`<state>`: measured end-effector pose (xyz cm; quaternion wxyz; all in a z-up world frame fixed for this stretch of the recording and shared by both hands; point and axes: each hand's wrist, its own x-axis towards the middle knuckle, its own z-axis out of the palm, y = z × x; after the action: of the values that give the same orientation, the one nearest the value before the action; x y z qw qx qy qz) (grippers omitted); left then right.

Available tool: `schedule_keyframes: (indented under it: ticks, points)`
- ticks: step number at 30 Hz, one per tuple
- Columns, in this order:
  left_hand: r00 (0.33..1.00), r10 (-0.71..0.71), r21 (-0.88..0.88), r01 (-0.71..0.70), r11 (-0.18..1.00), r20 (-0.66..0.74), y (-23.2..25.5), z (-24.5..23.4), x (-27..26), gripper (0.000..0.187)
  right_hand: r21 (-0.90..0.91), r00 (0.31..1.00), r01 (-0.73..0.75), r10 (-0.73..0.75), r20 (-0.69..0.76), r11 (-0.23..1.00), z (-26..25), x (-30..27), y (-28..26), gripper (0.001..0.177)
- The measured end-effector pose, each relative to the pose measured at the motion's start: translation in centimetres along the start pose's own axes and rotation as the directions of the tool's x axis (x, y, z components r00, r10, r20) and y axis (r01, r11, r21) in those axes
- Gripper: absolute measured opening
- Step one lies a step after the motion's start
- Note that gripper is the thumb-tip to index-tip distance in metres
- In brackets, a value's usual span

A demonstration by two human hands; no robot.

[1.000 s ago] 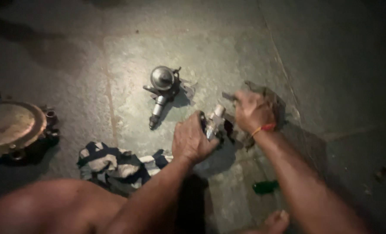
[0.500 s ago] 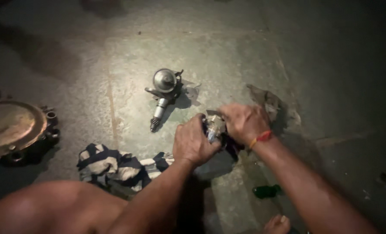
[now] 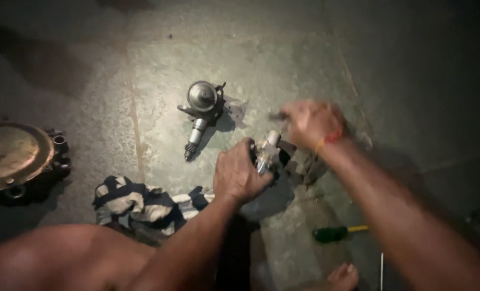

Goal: The person wipes and cleans mechanical metal components using a cloth and then lays them out on the floor.

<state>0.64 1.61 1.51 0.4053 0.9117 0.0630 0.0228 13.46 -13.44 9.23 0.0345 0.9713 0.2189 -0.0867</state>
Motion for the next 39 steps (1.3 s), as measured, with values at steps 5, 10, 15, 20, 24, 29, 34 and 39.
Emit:
schedule_keyframes:
  ticks: [5, 10, 15, 20, 24, 29, 34, 39]
  points:
    - [1.000, 0.006, 0.045, -0.006, 0.999, -0.003, 0.7, 0.3, 0.2, 0.078, 0.138, 0.963, 0.119, -0.080, -0.258, 0.983, 3.4, -2.8, 0.5, 0.022]
    - [1.000, -0.018, 0.030, 0.018, 0.999, -0.007, 0.7, 0.0, -0.1, 0.079, 0.381, 0.937, -0.156, 0.258, -0.234, 0.912, 5.9, -5.4, -0.5, 0.018]
    - [1.000, -0.014, 0.049, 0.013, 0.999, 0.014, 0.9, 0.0, -0.1, 0.076, 0.318, 0.824, -0.019, 0.195, -0.532, 0.948, 7.4, -5.3, 0.5, 0.020]
    - [1.000, -0.009, 0.033, 0.010, 0.999, -0.009, 1.1, 0.4, 0.0, 0.074, 0.463, 0.879, -0.044, 0.255, -0.404, 0.885, 7.6, -6.7, -1.4, 0.024]
    - [0.999, -0.036, 0.059, 0.034, 0.998, 0.032, 1.1, -0.1, 0.2, 0.075, 0.416, 0.864, -0.104, 0.289, -0.412, 0.903, 7.1, -5.3, -1.5, 0.024]
    - [0.999, 0.024, 0.031, -0.023, 0.999, -0.043, 0.9, 0.5, -0.1, 0.074, 0.423, 0.859, 0.082, 0.151, -0.490, 0.903, 6.9, -7.0, -1.0, 0.024]
    - [0.997, 0.040, 0.059, -0.036, 0.998, -0.059, 1.0, 0.2, 0.0, 0.071, 0.429, 0.880, -0.117, 0.294, -0.372, 0.895, 8.5, -4.8, 0.6, 0.017]
    - [1.000, -0.021, 0.033, 0.022, 0.999, -0.011, 1.3, 0.1, 0.0, 0.074, 0.470, 0.830, 0.177, 0.125, -0.543, 0.865, 12.1, -6.4, 0.4, 0.025]
